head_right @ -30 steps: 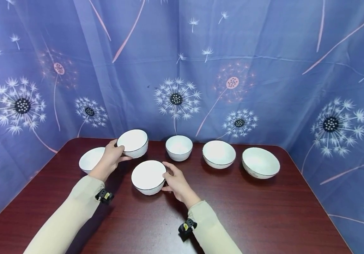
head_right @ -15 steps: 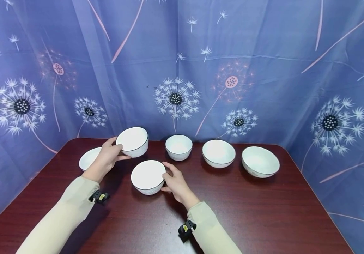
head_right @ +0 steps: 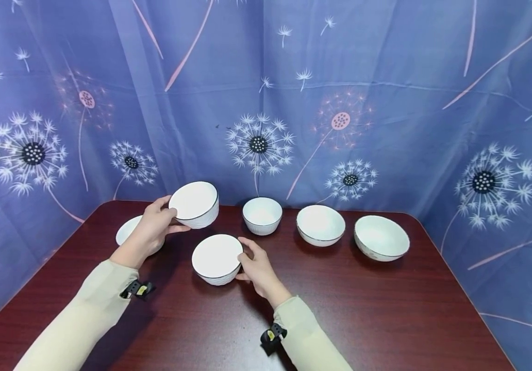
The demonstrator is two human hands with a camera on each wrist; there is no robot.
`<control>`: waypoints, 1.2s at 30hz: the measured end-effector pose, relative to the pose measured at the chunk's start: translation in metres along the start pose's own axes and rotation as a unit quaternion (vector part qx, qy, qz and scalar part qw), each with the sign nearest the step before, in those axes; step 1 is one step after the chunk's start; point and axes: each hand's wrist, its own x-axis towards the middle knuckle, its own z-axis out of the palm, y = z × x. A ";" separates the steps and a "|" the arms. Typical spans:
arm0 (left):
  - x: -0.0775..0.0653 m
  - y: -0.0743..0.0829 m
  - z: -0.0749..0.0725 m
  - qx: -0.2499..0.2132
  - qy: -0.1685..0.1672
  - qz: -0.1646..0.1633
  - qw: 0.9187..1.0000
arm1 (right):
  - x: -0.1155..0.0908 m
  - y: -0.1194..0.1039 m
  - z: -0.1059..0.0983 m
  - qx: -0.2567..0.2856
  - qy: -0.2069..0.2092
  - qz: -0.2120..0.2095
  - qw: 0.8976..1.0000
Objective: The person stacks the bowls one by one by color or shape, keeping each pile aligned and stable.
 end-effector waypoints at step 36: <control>-0.019 -0.003 -0.012 0.014 -0.007 -0.004 1.000 | -0.020 -0.005 -0.006 -0.026 0.011 -0.006 1.000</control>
